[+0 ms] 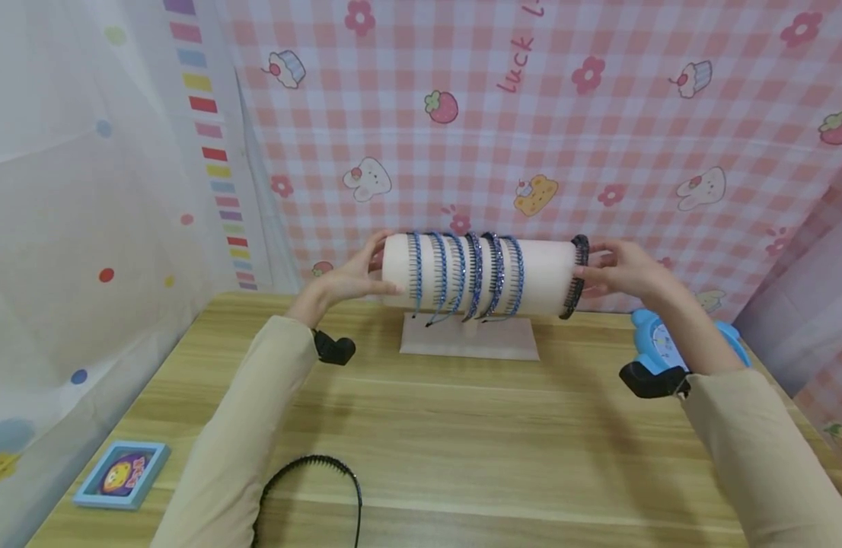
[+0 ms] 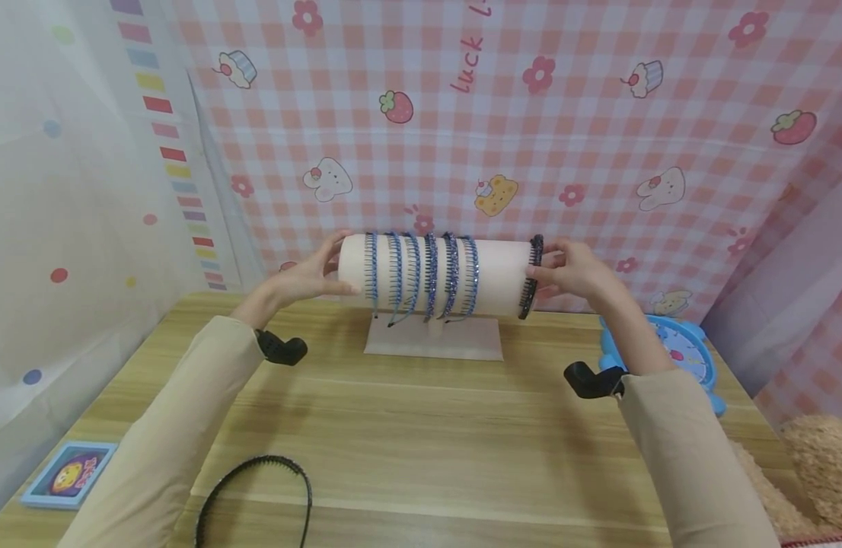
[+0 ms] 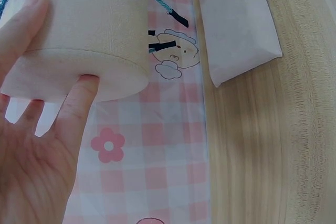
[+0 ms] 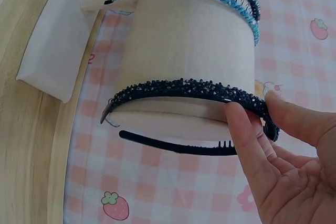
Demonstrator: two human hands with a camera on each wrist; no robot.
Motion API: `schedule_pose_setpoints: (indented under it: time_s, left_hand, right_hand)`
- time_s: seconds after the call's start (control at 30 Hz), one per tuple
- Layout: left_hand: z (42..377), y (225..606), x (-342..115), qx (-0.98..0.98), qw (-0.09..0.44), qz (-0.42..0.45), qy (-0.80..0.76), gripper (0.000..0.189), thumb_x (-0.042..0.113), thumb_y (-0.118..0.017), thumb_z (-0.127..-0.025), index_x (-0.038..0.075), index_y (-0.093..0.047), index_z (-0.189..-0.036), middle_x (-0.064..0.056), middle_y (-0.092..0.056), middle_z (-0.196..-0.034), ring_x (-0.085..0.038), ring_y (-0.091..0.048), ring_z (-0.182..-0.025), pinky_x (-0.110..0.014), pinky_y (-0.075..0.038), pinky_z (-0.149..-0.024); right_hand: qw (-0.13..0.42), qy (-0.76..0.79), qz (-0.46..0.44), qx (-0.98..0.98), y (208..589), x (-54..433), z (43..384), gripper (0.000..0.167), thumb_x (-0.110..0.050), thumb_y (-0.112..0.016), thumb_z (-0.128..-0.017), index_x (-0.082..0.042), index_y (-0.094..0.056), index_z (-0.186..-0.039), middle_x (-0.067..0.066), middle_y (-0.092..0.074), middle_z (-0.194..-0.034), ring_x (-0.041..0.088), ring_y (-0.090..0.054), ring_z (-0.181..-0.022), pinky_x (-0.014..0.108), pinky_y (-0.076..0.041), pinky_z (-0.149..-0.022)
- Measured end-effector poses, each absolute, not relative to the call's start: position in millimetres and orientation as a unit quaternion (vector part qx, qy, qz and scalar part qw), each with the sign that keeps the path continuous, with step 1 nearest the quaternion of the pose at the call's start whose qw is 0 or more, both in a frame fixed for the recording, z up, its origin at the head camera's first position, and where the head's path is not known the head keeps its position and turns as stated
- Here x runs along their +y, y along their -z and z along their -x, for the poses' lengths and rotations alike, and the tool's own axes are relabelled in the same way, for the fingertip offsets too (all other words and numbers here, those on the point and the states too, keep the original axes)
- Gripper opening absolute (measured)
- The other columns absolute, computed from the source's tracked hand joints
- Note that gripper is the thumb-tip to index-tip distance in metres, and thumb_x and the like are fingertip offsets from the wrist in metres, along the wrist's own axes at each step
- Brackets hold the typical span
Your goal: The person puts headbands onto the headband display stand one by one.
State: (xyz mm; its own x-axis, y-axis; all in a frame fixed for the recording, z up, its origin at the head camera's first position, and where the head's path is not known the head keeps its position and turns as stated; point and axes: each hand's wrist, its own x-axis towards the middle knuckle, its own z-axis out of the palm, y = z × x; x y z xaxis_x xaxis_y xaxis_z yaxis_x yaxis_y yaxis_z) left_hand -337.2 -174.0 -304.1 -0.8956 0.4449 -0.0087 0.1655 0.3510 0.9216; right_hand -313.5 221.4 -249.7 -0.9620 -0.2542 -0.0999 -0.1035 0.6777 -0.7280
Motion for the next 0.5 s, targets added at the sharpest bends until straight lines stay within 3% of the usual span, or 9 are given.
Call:
schedule_pose_setpoints:
  time_s: [0.2, 0.37, 0.43, 0.5]
  left_hand:
    - [337.6, 303.7, -174.1, 0.812, 0.133, -0.184, -0.538, 0.092, 0.011, -0.07, -0.078, 0.03, -0.008, -0.143, -0.005, -0.015, -0.152, -0.032, -0.022, -0.138, -0.05, -0.037, -0.104]
    - [338.7, 303.4, -174.8, 0.811, 0.136, -0.181, -0.54, 0.092, 0.009, -0.07, -0.078, 0.029, -0.007, -0.144, -0.005, -0.012, -0.153, -0.032, -0.018, -0.14, -0.051, -0.034, -0.106]
    - [339.1, 303.6, -174.6, 0.81, 0.138, -0.18, -0.541, 0.093, 0.008, -0.07, -0.078, 0.029, -0.006, -0.144, -0.006, -0.012, -0.153, -0.032, -0.017, -0.14, -0.052, -0.034, -0.106]
    - [339.0, 303.9, -174.3, 0.809, 0.139, -0.178, -0.542, 0.094, 0.008, -0.07, -0.078, 0.029, -0.006, -0.144, -0.006, -0.012, -0.153, -0.032, -0.017, -0.14, -0.052, -0.034, -0.106]
  right_hand:
    - [0.09, 0.378, 0.104, 0.916, 248.5, 222.5, 317.9, 0.068, -0.029, -0.057, -0.09, 0.003, -0.026, -0.141, 0.031, -0.05, -0.12, 0.022, -0.067, -0.086, 0.036, -0.057, -0.078]
    - [0.046, 0.333, 0.126, 0.933, 250.2, 224.7, 319.8, 0.067, -0.037, -0.06, -0.086, 0.001, -0.037, -0.137, 0.025, -0.06, -0.104, 0.019, -0.066, -0.078, 0.036, -0.058, -0.073]
    - [0.025, 0.304, 0.129, 0.944, 251.6, 226.5, 321.1, 0.071, -0.042, -0.06, -0.085, 0.0, -0.037, -0.137, 0.024, -0.059, -0.105, 0.024, -0.064, -0.083, 0.04, -0.056, -0.076]
    - [0.015, 0.279, 0.133, 0.951, 253.1, 228.8, 322.7, 0.075, -0.047, -0.059, -0.084, -0.003, -0.032, -0.14, 0.027, -0.052, -0.119, 0.034, -0.058, -0.1, 0.049, -0.051, -0.085]
